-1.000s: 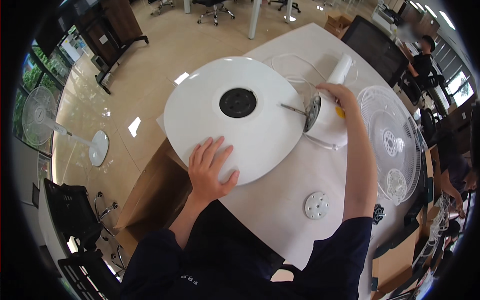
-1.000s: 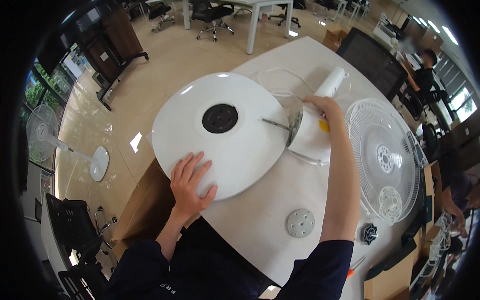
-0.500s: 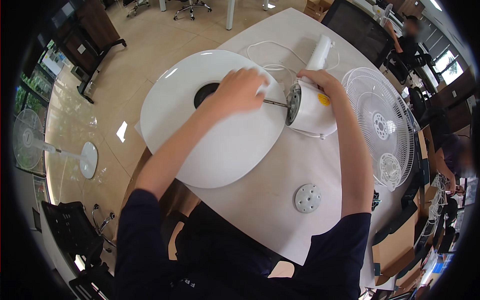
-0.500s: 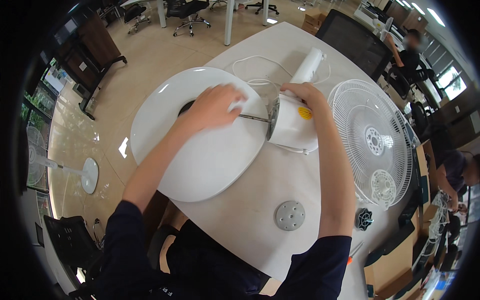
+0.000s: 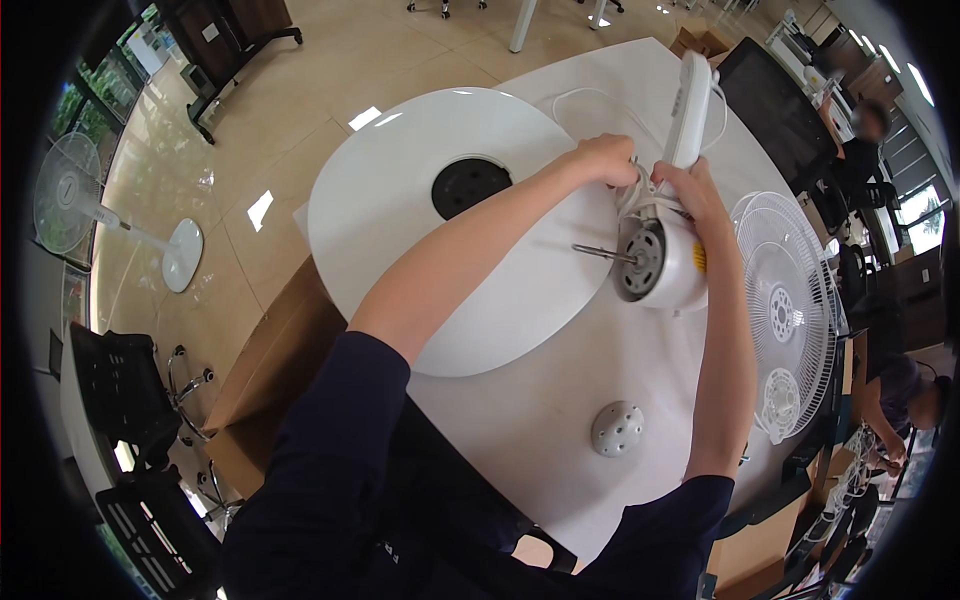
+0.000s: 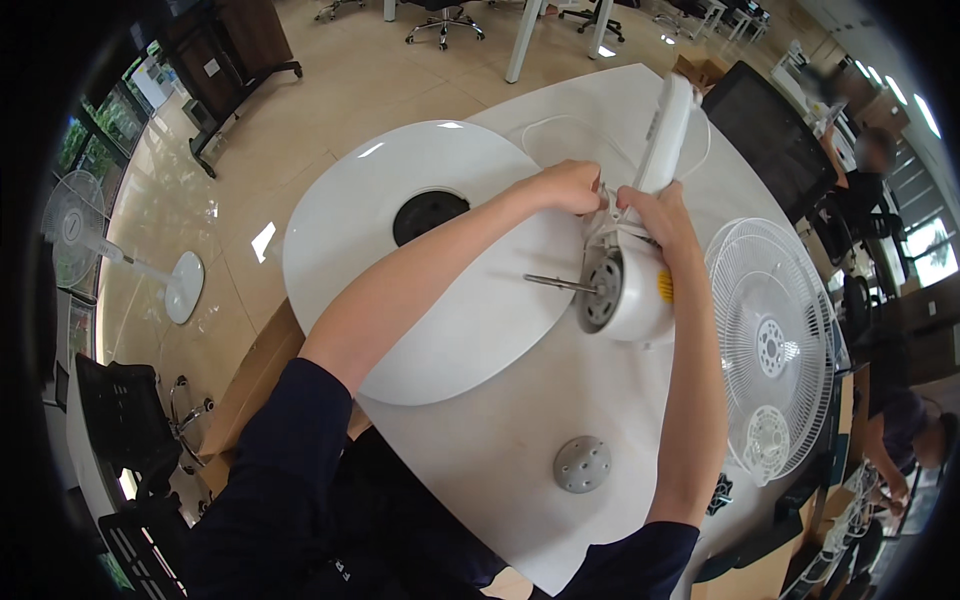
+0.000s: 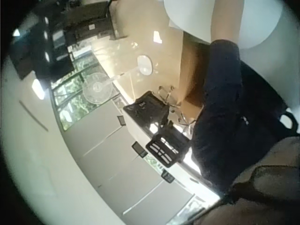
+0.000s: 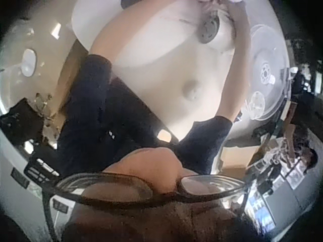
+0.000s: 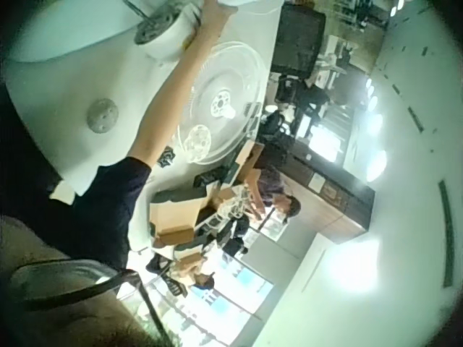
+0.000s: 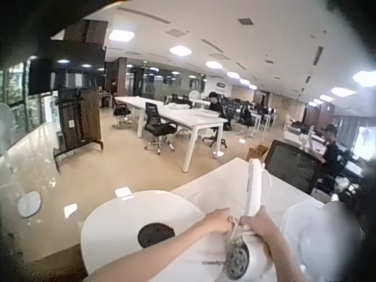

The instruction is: Disassemble the base and pole components of an electric fan using a screwdriver.

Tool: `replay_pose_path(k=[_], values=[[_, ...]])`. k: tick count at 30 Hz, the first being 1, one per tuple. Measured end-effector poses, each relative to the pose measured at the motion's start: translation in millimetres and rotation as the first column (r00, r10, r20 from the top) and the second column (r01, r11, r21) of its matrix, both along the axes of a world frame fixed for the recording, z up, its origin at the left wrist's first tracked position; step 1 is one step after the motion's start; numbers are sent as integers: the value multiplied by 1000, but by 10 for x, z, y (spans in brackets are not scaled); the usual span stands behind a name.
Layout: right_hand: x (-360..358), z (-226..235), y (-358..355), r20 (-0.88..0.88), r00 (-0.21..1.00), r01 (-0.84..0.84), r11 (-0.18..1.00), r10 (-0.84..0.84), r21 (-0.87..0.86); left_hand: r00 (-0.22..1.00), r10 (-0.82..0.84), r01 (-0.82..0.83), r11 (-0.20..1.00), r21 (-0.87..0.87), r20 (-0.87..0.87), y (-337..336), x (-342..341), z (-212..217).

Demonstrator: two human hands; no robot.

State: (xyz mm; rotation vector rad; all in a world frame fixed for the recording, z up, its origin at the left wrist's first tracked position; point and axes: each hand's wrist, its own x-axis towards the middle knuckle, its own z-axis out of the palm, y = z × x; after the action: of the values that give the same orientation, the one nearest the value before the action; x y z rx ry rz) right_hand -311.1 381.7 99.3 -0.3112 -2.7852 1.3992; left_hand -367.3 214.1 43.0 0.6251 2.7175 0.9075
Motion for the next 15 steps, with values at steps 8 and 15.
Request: replay_pose_path(k=[8,15], values=[[-6,497,-241,-217,956,-173,976,199,135,970,103,-237,577,782,218,-438,340,248],[412,961,-501,-204,940,-264,961,274,76,913,-161,-404,-235,884,374,-1086,625,930]])
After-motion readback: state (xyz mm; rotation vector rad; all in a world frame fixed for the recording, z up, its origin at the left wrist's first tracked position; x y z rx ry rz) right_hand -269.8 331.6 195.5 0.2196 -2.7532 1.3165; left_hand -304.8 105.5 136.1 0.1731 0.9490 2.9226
